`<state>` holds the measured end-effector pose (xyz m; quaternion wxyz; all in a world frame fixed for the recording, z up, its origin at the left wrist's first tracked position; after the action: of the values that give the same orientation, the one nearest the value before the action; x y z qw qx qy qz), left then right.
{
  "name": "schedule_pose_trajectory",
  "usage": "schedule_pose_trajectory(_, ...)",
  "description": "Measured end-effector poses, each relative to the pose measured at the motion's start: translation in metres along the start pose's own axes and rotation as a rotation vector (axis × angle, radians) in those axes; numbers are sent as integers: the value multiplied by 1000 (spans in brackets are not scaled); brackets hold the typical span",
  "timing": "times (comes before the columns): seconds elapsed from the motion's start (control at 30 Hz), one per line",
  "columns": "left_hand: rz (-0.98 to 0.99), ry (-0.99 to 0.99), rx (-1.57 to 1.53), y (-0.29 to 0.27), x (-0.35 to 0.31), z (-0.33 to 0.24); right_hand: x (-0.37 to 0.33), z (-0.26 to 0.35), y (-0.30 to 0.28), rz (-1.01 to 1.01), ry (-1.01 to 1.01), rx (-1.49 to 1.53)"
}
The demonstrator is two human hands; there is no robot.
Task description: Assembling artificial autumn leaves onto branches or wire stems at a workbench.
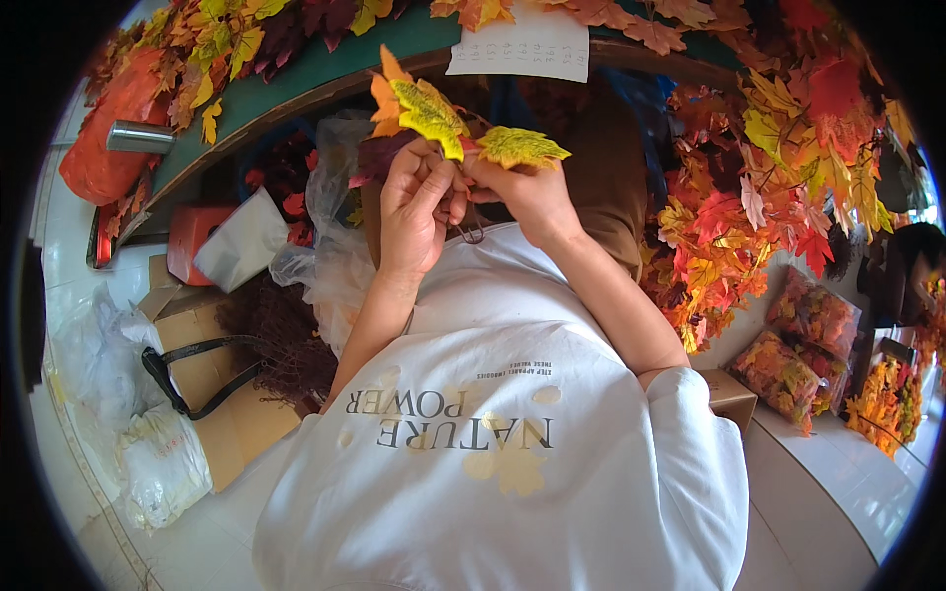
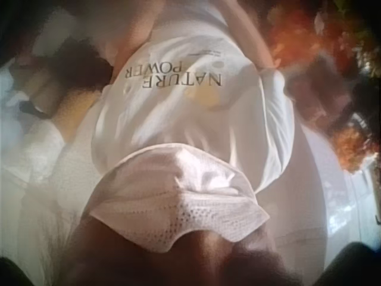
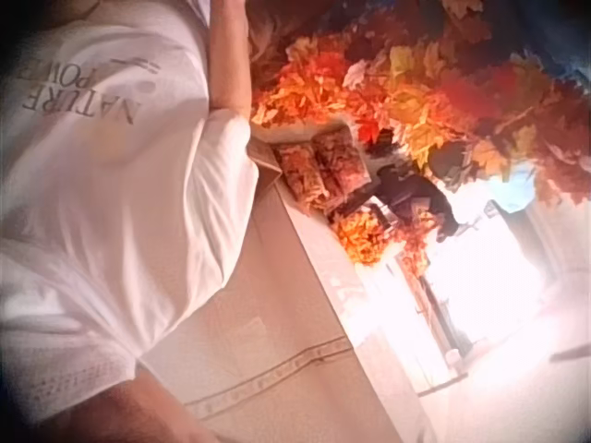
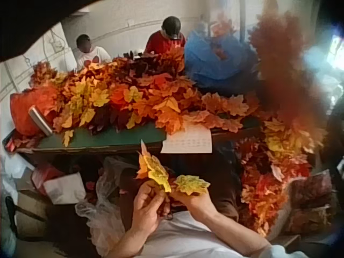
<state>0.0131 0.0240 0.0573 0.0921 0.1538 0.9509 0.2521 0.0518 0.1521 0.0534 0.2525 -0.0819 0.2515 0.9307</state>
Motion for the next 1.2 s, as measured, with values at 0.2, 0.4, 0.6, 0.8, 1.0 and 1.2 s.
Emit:
schedule_pose_trajectory(0.2,-89,28,37,3,-3,-12,-9,14,7,125,-85,-291)
schedule_pose_trajectory(0.4,-114,76,-10,9,-7,-24,-15,20,15,56,-314,-321)
schedule_pose_trajectory(0.6,-113,61,-96,16,-14,-35,-28,30,19,-3,-568,-321)
schedule_pose_trajectory(0.8,-64,72,-167,23,-20,-42,-32,46,20,89,-234,133)
schedule_pose_trajectory(1.0,-53,78,-95,35,-28,-44,-34,27,26,233,249,541)
schedule_pose_trajectory(1.2,-45,98,-42,34,-28,-43,-34,22,25,95,274,515)
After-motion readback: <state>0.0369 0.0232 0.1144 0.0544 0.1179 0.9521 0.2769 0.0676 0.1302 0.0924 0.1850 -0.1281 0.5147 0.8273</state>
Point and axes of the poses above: each hand's wrist, its own x-axis towards the middle knuckle, its own y-axis out of the palm, z = x × y, the point moved 2 cm from there along x, towards the middle knuckle, and after that the axes turned 12 degrees about -z, right-handed, at the moved point
